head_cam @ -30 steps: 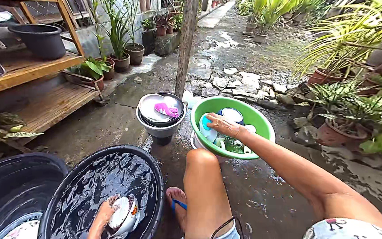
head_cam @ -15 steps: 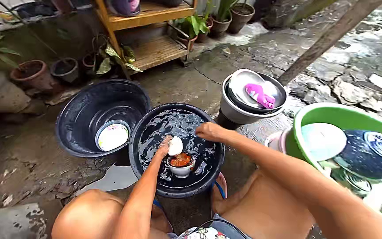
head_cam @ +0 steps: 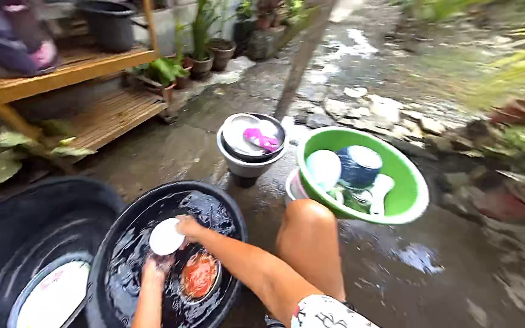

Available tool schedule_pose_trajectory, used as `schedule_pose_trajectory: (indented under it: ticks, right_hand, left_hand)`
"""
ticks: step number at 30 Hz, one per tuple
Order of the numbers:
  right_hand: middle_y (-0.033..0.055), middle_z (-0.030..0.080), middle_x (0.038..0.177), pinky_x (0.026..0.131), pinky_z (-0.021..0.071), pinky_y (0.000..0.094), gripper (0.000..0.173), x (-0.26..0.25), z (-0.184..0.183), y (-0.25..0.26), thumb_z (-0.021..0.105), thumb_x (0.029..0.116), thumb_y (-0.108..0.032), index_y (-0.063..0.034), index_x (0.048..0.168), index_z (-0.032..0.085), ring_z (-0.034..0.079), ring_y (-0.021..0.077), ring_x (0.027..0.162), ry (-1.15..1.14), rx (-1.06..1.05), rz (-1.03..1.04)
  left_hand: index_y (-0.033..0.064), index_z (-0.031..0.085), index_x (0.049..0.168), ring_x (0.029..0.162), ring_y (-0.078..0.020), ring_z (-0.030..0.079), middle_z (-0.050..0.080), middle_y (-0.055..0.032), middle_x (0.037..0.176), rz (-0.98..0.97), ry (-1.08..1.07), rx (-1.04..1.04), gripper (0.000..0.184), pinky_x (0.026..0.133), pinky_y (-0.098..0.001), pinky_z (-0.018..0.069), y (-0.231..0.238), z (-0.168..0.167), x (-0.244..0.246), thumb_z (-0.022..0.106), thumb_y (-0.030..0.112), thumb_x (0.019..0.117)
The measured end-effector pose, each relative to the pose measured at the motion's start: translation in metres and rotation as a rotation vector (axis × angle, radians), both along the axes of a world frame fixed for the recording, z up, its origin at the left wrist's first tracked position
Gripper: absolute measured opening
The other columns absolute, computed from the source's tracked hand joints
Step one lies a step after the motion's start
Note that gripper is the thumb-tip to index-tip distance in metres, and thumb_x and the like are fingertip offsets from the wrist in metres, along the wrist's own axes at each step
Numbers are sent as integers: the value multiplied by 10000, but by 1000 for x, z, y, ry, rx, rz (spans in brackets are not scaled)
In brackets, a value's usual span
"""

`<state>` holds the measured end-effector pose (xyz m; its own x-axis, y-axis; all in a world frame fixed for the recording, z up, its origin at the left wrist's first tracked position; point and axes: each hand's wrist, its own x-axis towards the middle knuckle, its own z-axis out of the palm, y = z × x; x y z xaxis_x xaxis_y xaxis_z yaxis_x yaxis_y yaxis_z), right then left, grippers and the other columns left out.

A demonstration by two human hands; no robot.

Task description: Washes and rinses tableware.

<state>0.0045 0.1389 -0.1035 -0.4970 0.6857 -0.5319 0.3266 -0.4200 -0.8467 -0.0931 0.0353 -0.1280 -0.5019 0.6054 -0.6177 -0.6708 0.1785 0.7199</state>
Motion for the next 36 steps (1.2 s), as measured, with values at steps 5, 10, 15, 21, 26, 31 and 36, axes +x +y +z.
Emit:
schedule_pose_trajectory:
  ticks: [5, 10, 15, 21, 26, 31, 36]
  right_hand:
    - [284, 658, 1301, 1086, 440, 567, 350, 9, 101, 3, 487, 1007, 34, 62, 1319, 644, 619, 408, 1248, 155, 640, 235]
    - [276, 642, 1324, 1076, 461, 578, 442, 26, 139, 9, 494, 1000, 26, -63, 1416, 610, 604, 422, 1258, -27, 778, 244]
    - [260, 642, 1333, 921, 531, 617, 458, 41, 98, 26, 451, 1025, 34, -100, 1442, 583, 673, 433, 1109, -65, 602, 132]
    - [294, 539, 1453, 1132, 420, 538, 518, 47, 30, 24, 438, 992, 71, -1, 1504, 464, 548, 415, 1337, -255, 533, -248]
    - [335, 469, 1501, 1170, 393, 489, 533, 37, 5, -8, 424, 1020, 60, 82, 1546, 341, 497, 417, 1394, -227, 443, -361]
    - [261, 503, 1386, 832, 554, 526, 553, 35, 19, -14, 439, 1013, 59, -41, 1544, 324, 596, 350, 1112, 153, -226, -317]
    - [166, 646, 1056, 710, 587, 385, 310, 19, 55, -19, 496, 1017, 10, 25, 1327, 503, 670, 216, 859, 284, -126, -84]
  left_hand:
    - [123, 493, 1177, 749, -84, 649, 646, -18, 899, -48, -147, 121, 417, 645, -242, 564, 14, 50, 10, 185, 400, 1125]
    - [99, 425, 1377, 969, -230, 666, 650, -114, 1132, -177, -125, 346, 576, 813, -428, 581, 29, 99, 19, 119, 502, 1101]
    - [-8, 508, 1402, 1042, -210, 671, 676, -148, 1207, -374, 261, 38, 383, 905, -382, 543, 28, 71, 13, 362, 211, 1124]
    - [33, 394, 1534, 1254, -329, 574, 524, -255, 1440, -1029, 512, -151, 652, 1051, -492, 478, -2, 52, 12, 665, 37, 940]
    - [-121, 443, 1462, 1427, -469, 425, 465, -338, 1495, -1425, 847, -603, 492, 1174, -622, 315, -18, 55, 24, 557, 80, 1028]
    - [-83, 469, 1469, 1485, -454, 348, 408, -305, 1558, -1307, 964, -577, 466, 1220, -593, 269, -29, 63, 28, 530, 123, 1056]
    - [-92, 470, 1458, 1424, -450, 431, 473, -322, 1494, -1207, 871, -537, 489, 1193, -586, 310, -28, 79, 15, 578, 136, 1038]
